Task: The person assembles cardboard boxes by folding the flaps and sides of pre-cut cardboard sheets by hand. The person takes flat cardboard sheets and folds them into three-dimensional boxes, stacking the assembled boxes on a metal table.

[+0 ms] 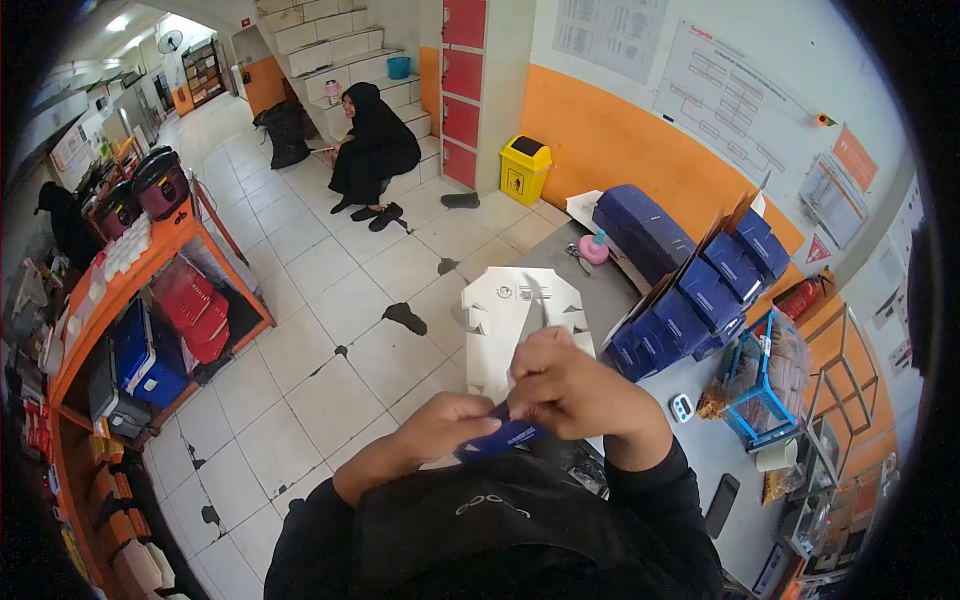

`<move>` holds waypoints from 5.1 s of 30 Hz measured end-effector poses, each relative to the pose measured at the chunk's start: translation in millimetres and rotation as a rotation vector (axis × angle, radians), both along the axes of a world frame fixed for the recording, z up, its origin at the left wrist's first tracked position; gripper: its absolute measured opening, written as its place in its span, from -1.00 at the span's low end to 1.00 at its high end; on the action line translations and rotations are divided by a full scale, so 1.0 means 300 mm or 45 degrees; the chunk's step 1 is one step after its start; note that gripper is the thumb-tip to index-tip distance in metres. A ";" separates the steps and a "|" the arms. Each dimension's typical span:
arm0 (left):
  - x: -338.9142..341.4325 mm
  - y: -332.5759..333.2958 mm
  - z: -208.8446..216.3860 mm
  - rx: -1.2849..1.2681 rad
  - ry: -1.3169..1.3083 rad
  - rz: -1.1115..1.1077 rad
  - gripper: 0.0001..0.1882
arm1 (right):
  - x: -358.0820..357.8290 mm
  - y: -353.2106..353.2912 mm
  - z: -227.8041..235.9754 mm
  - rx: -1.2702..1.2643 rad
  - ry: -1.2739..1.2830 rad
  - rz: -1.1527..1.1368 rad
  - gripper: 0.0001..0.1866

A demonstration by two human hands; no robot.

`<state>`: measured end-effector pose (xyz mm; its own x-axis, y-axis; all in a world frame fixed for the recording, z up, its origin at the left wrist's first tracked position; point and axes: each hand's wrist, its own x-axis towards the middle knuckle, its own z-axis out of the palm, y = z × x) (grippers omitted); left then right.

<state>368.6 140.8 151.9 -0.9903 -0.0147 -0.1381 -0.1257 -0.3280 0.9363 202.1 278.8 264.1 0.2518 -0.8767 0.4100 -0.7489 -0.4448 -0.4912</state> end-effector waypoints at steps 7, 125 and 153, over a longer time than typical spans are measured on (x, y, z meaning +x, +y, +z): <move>0.012 -0.014 0.040 -0.461 0.059 0.132 -0.87 | -0.001 -0.034 -0.028 -0.080 0.088 -0.104 -0.88; 0.072 -0.250 -0.102 -1.616 0.575 0.368 -0.80 | -0.149 0.024 -0.512 -0.139 -1.563 -0.643 -0.58; -0.042 0.033 -0.131 -2.029 0.768 1.343 -0.76 | -1.152 1.061 0.179 -0.762 1.084 -2.122 -0.73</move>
